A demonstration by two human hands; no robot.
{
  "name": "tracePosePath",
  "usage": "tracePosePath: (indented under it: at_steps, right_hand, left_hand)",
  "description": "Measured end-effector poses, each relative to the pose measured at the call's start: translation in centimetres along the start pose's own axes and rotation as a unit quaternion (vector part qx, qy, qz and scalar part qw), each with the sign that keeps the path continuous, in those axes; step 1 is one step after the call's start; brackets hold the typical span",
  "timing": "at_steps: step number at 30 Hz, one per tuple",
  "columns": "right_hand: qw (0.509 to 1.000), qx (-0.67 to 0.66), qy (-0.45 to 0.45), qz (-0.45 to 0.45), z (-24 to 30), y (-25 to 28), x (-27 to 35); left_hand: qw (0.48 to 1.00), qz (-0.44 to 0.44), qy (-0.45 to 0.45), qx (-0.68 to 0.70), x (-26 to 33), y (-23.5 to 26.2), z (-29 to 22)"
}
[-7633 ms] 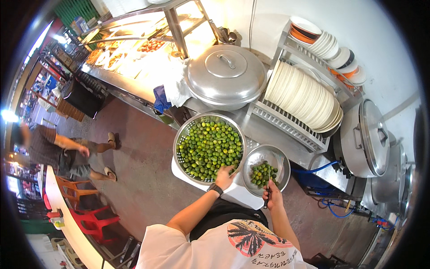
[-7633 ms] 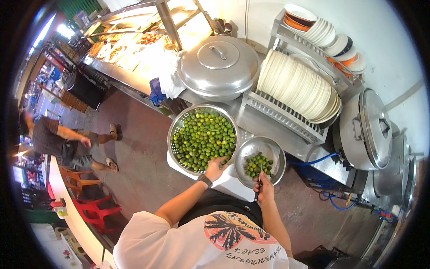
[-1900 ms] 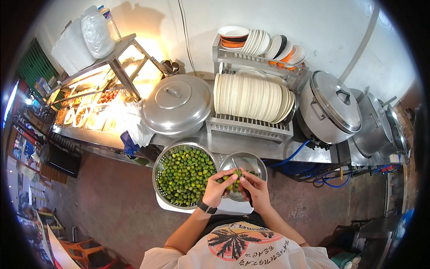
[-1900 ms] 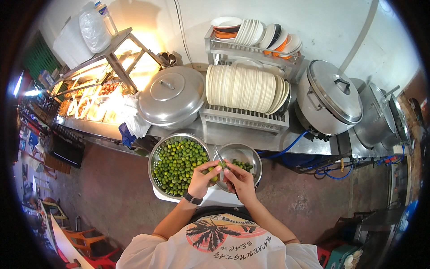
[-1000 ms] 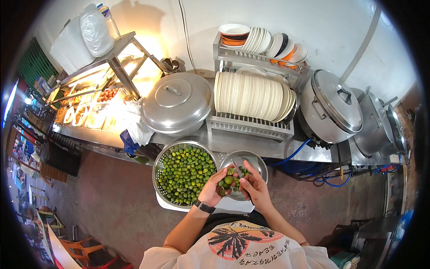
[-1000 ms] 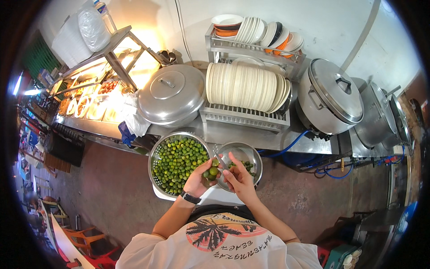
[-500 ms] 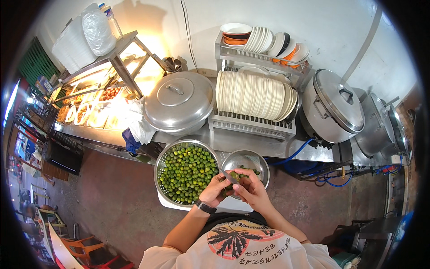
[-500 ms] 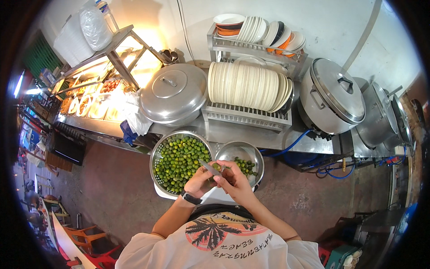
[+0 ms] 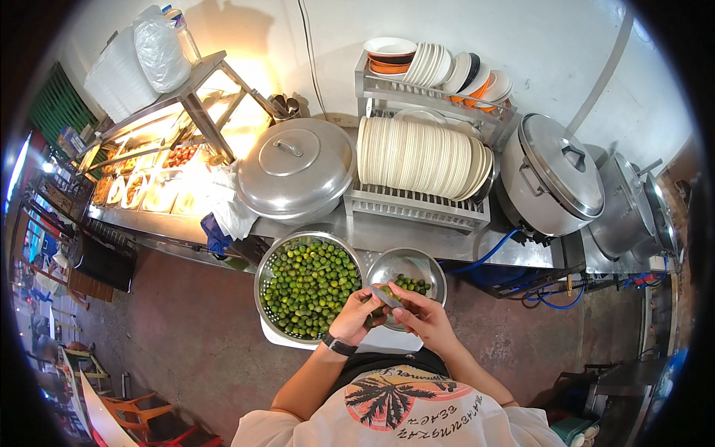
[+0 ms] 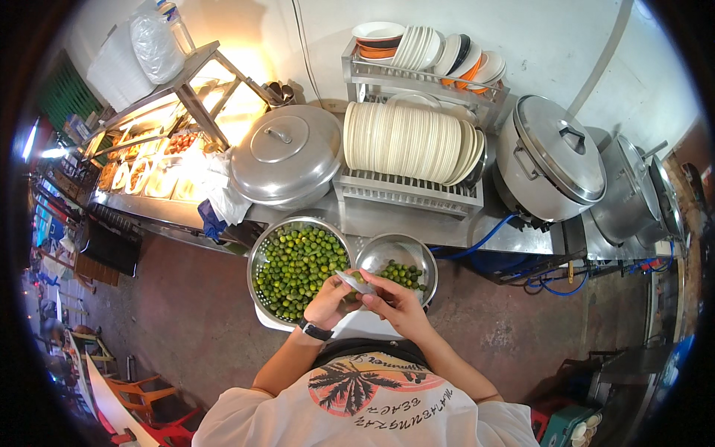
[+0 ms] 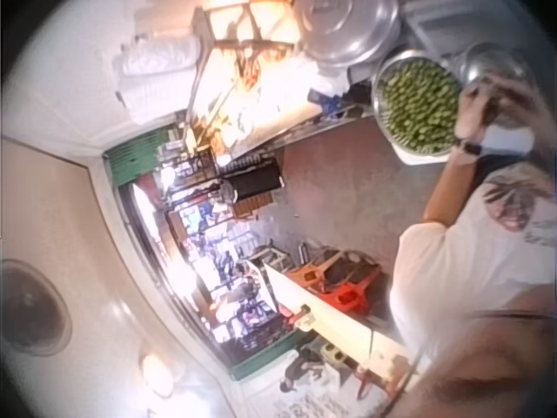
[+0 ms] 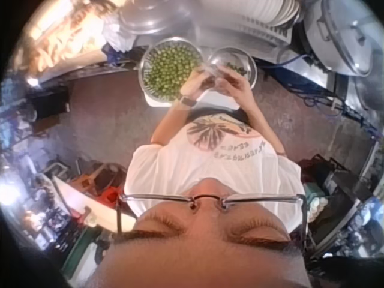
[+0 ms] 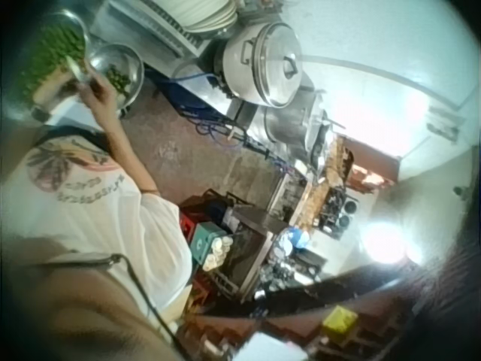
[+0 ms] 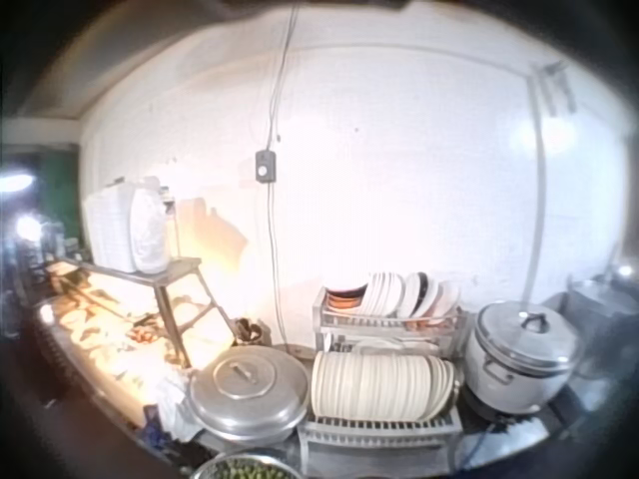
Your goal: The person stands at a food stall counter and repeatedly picks small green vegetables from a large colander, then places them into a smaller metal bowl. The person briefly opens a large pot of rice and closes it before continuing to transfer the vegetables.
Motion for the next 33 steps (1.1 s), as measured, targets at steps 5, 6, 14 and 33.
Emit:
tracePosePath:
  at_steps: [5,6,14,33]
  right_hand:
    - [0.998,-0.025,-0.055,0.008,-0.4,0.8,0.2]
    - [0.997,-0.031,-0.063,0.009,-0.7,0.9,0.1]
    - [0.98,-0.13,-0.118,-0.098,-3.9,1.7,-1.8]
    - [0.999,-0.038,0.005,-0.021,-1.4,-0.4,-1.9]
  left_hand:
    - [0.999,0.016,-0.033,-0.038,0.2,-0.3,-0.4]
    - [0.997,0.011,-0.052,-0.062,0.1,-0.2,-0.4]
    - [0.984,-0.095,-0.07,-0.132,-0.6,-0.4,0.1]
    - [0.994,-0.082,0.03,0.06,-0.7,-0.4,-0.5]
Point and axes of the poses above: each hand's wrist, its own x-axis away from the middle knuckle, its own y-axis out of the back of the hand, z = x × y, the point moved 2 cm from there along -x, towards the middle knuckle, and after that the axes turned 9 degrees about -z, right-handed, at the moved point
